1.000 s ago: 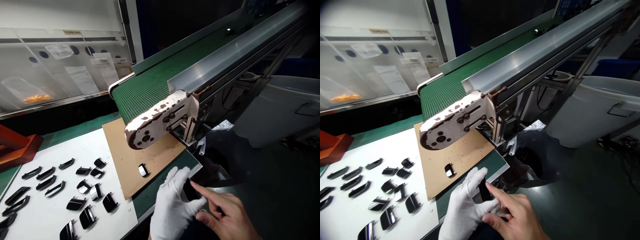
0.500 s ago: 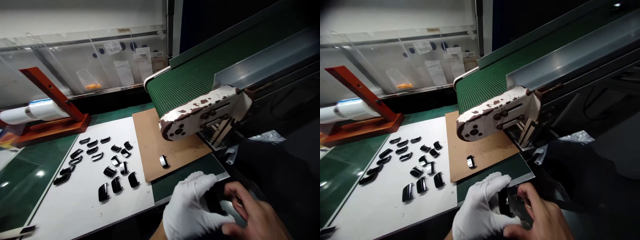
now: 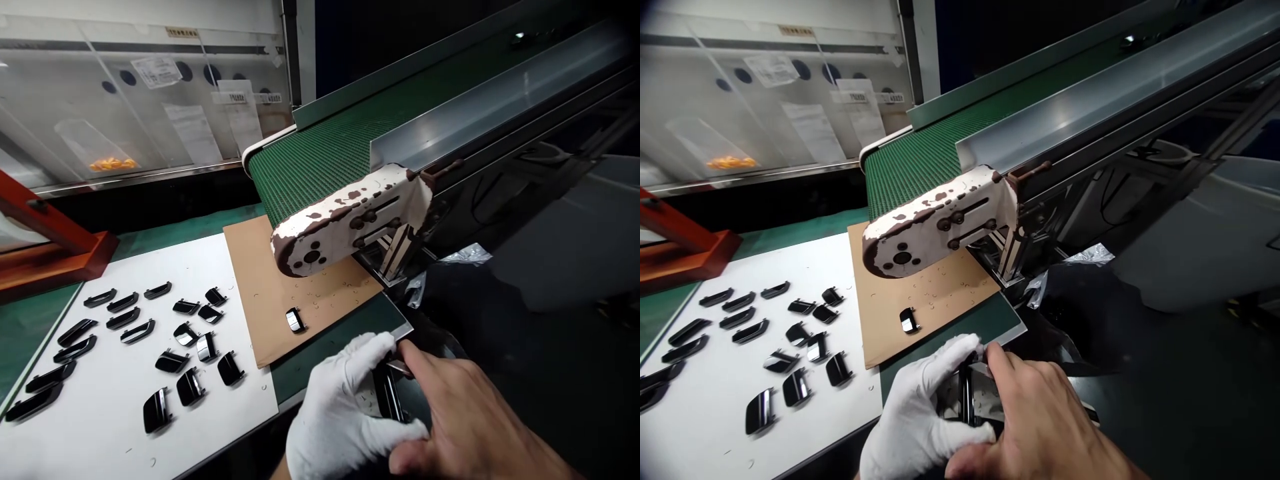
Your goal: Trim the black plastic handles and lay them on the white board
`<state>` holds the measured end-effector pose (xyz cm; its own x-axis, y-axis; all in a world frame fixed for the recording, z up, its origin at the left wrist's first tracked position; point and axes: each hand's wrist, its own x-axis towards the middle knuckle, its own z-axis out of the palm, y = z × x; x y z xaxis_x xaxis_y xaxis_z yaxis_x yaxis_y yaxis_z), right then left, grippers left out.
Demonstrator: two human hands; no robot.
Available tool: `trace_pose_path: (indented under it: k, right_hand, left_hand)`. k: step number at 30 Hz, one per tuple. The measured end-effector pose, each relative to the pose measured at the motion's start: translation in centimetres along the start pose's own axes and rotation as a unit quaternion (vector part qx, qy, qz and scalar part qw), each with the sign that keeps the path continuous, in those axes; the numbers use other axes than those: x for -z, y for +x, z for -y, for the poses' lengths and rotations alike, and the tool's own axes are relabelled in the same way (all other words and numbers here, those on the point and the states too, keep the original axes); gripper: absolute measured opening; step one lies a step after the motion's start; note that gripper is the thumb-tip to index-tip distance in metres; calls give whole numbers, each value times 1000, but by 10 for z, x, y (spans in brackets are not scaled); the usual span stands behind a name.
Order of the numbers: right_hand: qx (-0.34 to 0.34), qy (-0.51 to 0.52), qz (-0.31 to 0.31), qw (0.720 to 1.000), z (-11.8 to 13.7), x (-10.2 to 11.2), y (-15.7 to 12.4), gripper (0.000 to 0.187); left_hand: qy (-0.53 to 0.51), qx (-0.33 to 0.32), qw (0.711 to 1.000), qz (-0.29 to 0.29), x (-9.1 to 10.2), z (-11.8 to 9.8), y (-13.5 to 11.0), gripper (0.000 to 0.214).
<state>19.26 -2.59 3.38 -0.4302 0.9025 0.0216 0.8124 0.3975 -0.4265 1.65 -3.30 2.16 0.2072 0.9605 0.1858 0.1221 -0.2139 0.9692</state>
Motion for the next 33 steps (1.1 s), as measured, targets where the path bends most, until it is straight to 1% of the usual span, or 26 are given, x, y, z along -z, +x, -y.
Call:
trace_pose_path:
  k: [5, 9, 12, 14, 16, 18, 22, 27, 30, 32, 33]
  right_hand:
    - [1, -11, 6, 1000, 0, -4, 0, 115]
    - [12, -26, -10, 1000, 0, -7, 0, 112]
    - [37, -37, -35, 998, 1, -8, 0, 106]
    - [54, -48, -63, 995, 2, -8, 1, 103]
    - [65, -65, -93, 991, 2, -10, 1, 102]
    - [69, -77, -106, 989, 1, -11, 1, 101]
    - [70, -64, -93, 991, -2, -14, 0, 97]
    - [82, -67, -95, 990, -4, -18, 0, 92]
    - [87, -57, -88, 991, -6, -19, 1, 87]
    - [80, -13, -67, 994, -7, -19, 1, 84]
    - [70, 31, -49, 996, -7, -20, 1, 81]
  left_hand:
    - [45, 19, 999, -16, 5, 4, -3, 67]
    - [66, 13, 998, -16, 7, 3, -2, 63]
    - [71, 10, 997, -12, 8, 0, 0, 62]
    - [71, 9, 997, -7, 8, -1, 1, 60]
    - [70, 7, 997, -14, 7, -2, 2, 58]
    - [69, 4, 997, -22, 6, -2, 3, 57]
    - [56, 13, 998, -21, 4, 1, 4, 58]
    - [22, 57, 998, -4, 4, 5, 4, 58]
    - [18, 70, 997, 4, 6, 2, 6, 57]
    - [21, 75, 997, 6, 4, -1, 7, 56]
    - [21, 76, 997, 4, 2, -1, 7, 56]
